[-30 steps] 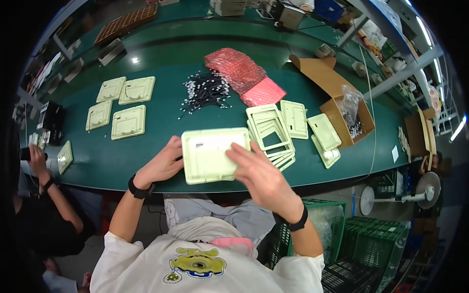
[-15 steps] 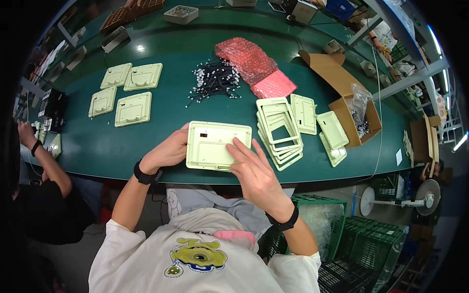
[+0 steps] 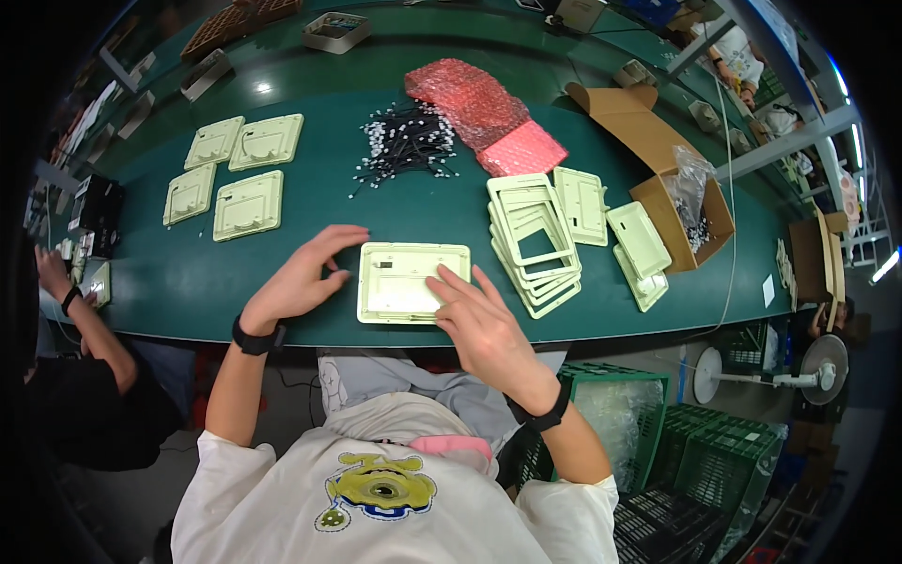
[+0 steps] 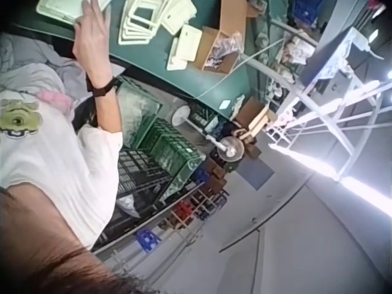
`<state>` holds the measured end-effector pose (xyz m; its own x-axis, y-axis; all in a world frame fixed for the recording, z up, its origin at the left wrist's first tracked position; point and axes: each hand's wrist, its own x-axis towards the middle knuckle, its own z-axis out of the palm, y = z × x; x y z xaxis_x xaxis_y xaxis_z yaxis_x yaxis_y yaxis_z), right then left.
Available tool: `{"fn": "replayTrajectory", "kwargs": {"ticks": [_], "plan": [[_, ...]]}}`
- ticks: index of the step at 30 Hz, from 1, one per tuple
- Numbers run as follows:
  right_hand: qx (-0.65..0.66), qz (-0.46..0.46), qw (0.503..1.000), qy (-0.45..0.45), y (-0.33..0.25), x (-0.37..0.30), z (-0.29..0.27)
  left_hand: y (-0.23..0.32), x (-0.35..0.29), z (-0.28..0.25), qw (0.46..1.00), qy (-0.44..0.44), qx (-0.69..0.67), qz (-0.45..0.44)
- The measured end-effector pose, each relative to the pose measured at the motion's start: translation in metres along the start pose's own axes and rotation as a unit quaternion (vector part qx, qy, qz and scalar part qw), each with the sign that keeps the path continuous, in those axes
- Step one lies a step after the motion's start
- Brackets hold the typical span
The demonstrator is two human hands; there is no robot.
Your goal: The person gathers plastic frames from a crate and places them on a table. They then place white panels into the frames, thread a wire through each assembly, and snap a plastic cover onto the back.
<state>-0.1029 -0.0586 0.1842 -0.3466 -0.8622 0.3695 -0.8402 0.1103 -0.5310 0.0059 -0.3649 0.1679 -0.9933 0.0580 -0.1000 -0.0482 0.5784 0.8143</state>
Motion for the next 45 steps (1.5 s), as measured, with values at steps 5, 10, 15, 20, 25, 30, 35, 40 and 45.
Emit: {"fn": "replayTrajectory", "kwargs": {"ticks": [5, 10, 15, 20, 25, 30, 35, 40, 45], "plan": [[-0.029, 0.001, 0.999, -0.015, 0.015, -0.006, 0.028, 0.009, -0.006, 0.005, 0.995, 0.028, -0.092, 0.024], [-0.126, 0.001, 0.992, -0.021, 0.013, -0.018, 0.02, 0.022, 0.005, 0.021, 0.987, -0.008, 0.116, 0.113], [-0.084, 0.011, 0.995, 0.058, 0.006, 0.004, -0.045, 0.012, 0.02, 0.029, 0.98, -0.012, 0.144, 0.14], [-0.395, 0.239, 0.867, 0.188, 0.143, -0.029, -0.211, 0.026, 0.018, 0.03, 0.979, -0.02, 0.162, 0.122], [-0.378, 0.408, 0.831, 0.0, 0.234, -0.108, -0.258, 0.028, 0.022, 0.03, 0.978, -0.03, 0.164, 0.124], [-0.39, 0.407, 0.823, 0.067, 0.238, -0.11, -0.234, 0.027, 0.021, 0.029, 0.979, -0.032, 0.166, 0.118], [-0.368, 0.417, 0.823, 0.111, 0.239, -0.143, -0.243, 0.029, 0.023, 0.031, 0.978, -0.033, 0.171, 0.118], [-0.387, 0.455, 0.794, 0.114, 0.223, -0.162, -0.245, 0.029, 0.024, 0.03, 0.977, -0.029, 0.176, 0.119], [-0.42, 0.492, 0.751, 0.131, 0.217, -0.18, -0.247, 0.028, 0.025, 0.032, 0.978, -0.03, 0.172, 0.114]]}}
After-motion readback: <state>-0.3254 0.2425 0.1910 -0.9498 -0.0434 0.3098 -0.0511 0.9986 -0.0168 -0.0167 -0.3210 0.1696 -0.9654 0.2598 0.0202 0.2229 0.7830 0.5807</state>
